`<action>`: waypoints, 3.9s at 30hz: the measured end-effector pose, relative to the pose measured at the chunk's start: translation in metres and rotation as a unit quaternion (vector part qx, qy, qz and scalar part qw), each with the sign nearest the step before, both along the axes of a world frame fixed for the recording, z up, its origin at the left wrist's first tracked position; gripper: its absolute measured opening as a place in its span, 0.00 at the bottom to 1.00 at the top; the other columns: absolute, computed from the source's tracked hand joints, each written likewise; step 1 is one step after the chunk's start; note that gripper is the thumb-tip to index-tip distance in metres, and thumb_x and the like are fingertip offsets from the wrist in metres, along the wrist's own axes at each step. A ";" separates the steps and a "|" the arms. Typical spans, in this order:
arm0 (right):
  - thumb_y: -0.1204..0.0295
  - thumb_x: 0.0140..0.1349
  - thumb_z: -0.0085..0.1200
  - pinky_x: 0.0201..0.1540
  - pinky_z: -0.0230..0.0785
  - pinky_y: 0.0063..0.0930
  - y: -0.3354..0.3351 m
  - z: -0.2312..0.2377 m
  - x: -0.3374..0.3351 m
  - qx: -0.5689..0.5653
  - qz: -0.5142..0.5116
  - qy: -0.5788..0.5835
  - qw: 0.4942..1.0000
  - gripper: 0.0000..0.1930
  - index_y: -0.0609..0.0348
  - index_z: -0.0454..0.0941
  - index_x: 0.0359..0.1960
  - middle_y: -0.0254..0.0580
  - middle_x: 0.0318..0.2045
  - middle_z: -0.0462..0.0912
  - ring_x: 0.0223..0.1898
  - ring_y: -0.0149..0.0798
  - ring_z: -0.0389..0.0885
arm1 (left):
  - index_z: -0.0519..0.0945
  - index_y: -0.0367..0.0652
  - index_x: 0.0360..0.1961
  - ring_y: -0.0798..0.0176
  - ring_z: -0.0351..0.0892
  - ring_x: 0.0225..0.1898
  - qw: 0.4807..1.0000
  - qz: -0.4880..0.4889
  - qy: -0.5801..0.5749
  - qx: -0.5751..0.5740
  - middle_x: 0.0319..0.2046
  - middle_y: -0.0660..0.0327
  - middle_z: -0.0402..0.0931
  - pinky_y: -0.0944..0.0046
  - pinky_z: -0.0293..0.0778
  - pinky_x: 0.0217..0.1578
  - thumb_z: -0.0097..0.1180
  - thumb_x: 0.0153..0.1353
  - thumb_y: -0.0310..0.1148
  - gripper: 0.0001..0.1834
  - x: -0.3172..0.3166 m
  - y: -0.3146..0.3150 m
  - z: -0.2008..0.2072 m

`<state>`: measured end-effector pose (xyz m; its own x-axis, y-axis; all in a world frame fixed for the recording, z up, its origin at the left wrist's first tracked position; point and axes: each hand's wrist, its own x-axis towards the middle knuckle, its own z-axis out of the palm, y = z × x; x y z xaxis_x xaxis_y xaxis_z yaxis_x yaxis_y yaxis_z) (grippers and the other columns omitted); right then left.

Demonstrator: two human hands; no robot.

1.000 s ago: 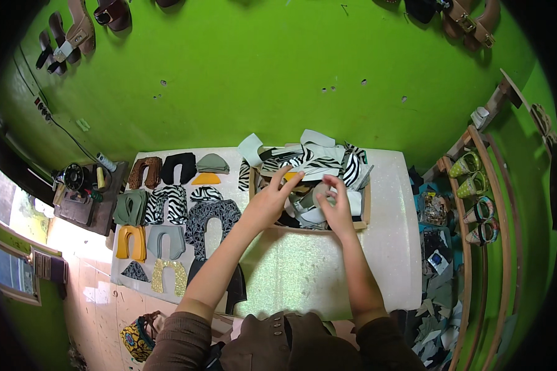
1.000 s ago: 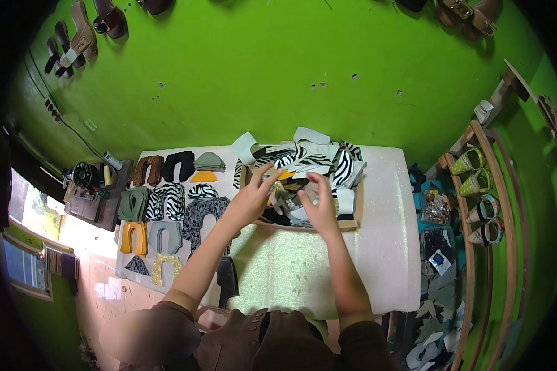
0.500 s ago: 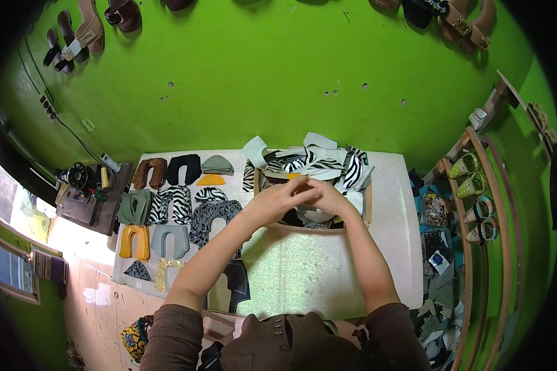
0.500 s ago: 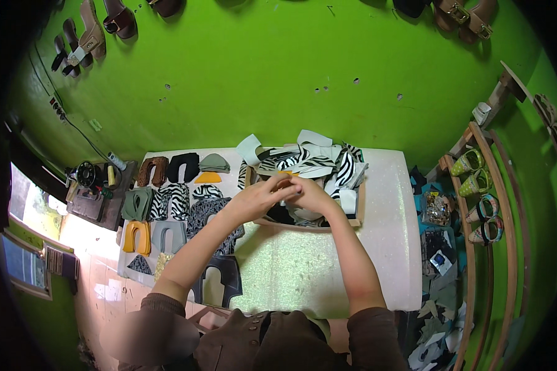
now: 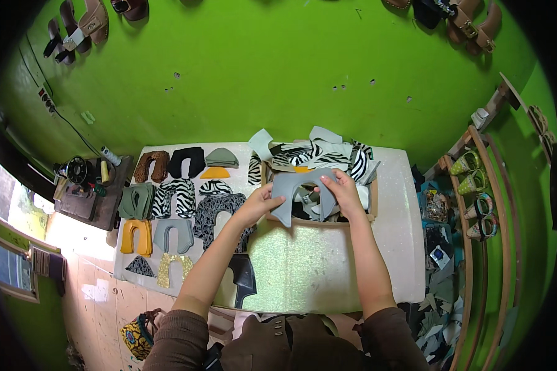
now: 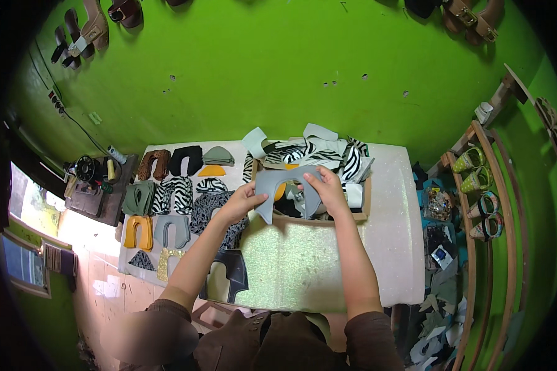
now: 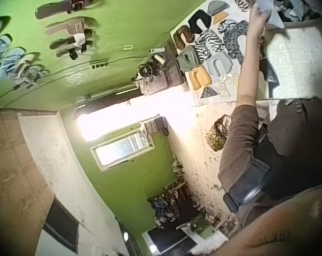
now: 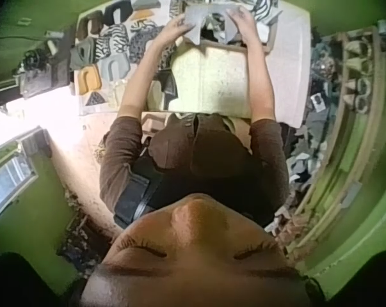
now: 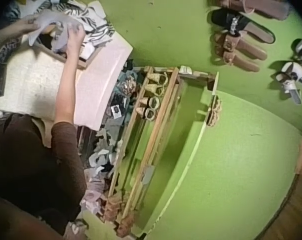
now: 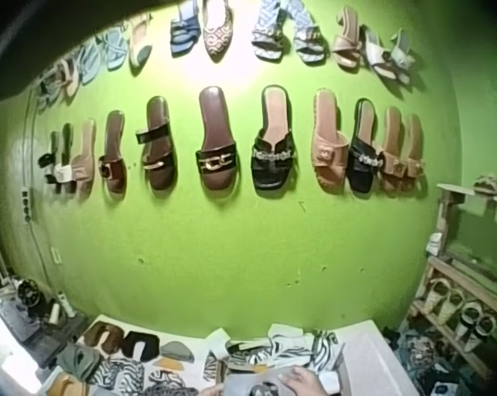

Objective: Sorting and organizing various patterned shoe upper components from a box onto a workbench.

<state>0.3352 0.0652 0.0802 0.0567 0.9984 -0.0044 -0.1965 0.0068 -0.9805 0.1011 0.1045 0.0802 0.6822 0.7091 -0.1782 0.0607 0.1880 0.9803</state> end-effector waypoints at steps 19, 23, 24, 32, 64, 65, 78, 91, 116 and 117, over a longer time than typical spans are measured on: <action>0.78 0.59 0.47 0.51 0.69 0.34 0.025 -0.054 -0.214 -0.166 0.156 0.357 0.906 0.21 0.64 0.62 0.55 0.47 0.48 0.74 0.50 0.40 0.74 | 0.69 0.36 0.46 0.64 0.75 0.34 0.850 0.191 -0.329 -0.364 0.37 0.59 0.74 0.64 0.72 0.38 0.47 0.63 0.34 0.14 -0.185 0.006 -0.064; 0.76 0.60 0.45 0.52 0.68 0.36 0.026 -0.078 -0.273 -0.224 0.166 0.372 0.885 0.19 0.65 0.63 0.54 0.47 0.48 0.74 0.50 0.40 0.74 | 0.64 0.33 0.52 0.61 0.73 0.42 0.835 0.253 -0.307 -0.380 0.42 0.57 0.73 0.61 0.70 0.46 0.42 0.65 0.36 0.19 -0.241 -0.008 -0.079; 0.77 0.60 0.45 0.52 0.68 0.35 0.025 -0.086 -0.286 -0.241 0.174 0.385 0.874 0.19 0.65 0.64 0.53 0.47 0.48 0.75 0.50 0.39 0.74 | 0.64 0.33 0.52 0.61 0.73 0.42 0.833 0.257 -0.306 -0.382 0.42 0.57 0.73 0.61 0.70 0.46 0.42 0.65 0.36 0.19 -0.256 -0.012 -0.086; 0.78 0.60 0.42 0.54 0.65 0.33 0.017 -0.130 -0.370 -0.290 0.173 0.366 0.867 0.21 0.64 0.61 0.57 0.46 0.51 0.72 0.51 0.38 0.73 | 0.66 0.34 0.51 0.60 0.72 0.46 0.869 0.355 -0.188 -0.289 0.44 0.55 0.71 0.62 0.69 0.48 0.40 0.64 0.28 0.15 -0.344 -0.044 -0.133; 0.80 0.59 0.42 0.61 0.53 0.31 -0.004 -0.114 -0.403 0.022 -0.039 -0.372 0.927 0.23 0.60 0.63 0.58 0.49 0.59 0.63 0.60 0.47 0.61 | 0.65 0.34 0.53 0.56 0.66 0.53 0.887 0.359 0.198 0.214 0.50 0.52 0.66 0.64 0.63 0.52 0.46 0.54 0.18 0.22 -0.376 -0.030 -0.124; 0.77 0.57 0.45 0.60 0.55 0.34 -0.003 -0.111 -0.404 0.051 -0.030 -0.397 0.916 0.20 0.60 0.66 0.54 0.51 0.56 0.65 0.58 0.52 0.62 | 0.65 0.34 0.53 0.56 0.66 0.53 0.886 0.359 0.199 0.214 0.50 0.52 0.66 0.64 0.63 0.52 0.46 0.54 0.18 0.22 -0.375 -0.028 -0.126; 0.73 0.53 0.50 0.53 0.61 0.37 0.028 -0.130 -0.429 0.212 0.031 -0.622 0.753 0.18 0.58 0.71 0.47 0.46 0.47 0.71 0.50 0.47 0.68 | 0.66 0.37 0.52 0.47 0.67 0.48 0.768 0.295 0.438 0.362 0.47 0.49 0.66 0.56 0.65 0.48 0.61 0.47 0.32 0.30 -0.341 -0.019 -0.132; 0.70 0.56 0.47 0.60 0.54 0.43 0.019 -0.141 -0.427 0.230 0.067 -0.595 0.767 0.20 0.62 0.69 0.51 0.47 0.54 0.68 0.59 0.44 0.62 | 0.65 0.37 0.56 0.50 0.60 0.58 0.729 0.229 0.465 0.446 0.57 0.51 0.61 0.53 0.56 0.57 0.51 0.55 0.40 0.29 -0.345 -0.031 -0.137; 0.70 0.60 0.43 0.62 0.47 0.50 -0.093 -0.113 -0.304 0.147 0.075 -0.550 0.819 0.23 0.60 0.62 0.58 0.48 0.62 0.57 0.64 0.49 0.55 | 0.65 0.40 0.57 0.52 0.55 0.63 0.785 0.194 0.433 0.399 0.62 0.50 0.56 0.49 0.51 0.60 0.47 0.57 0.38 0.26 -0.214 -0.123 -0.118; 0.70 0.60 0.43 0.62 0.47 0.50 -0.097 -0.113 -0.292 0.141 0.075 -0.549 0.821 0.23 0.60 0.62 0.58 0.49 0.62 0.57 0.63 0.50 0.55 | 0.65 0.40 0.57 0.52 0.55 0.63 0.791 0.188 0.422 0.401 0.62 0.51 0.56 0.49 0.51 0.60 0.47 0.57 0.38 0.26 -0.202 -0.127 -0.117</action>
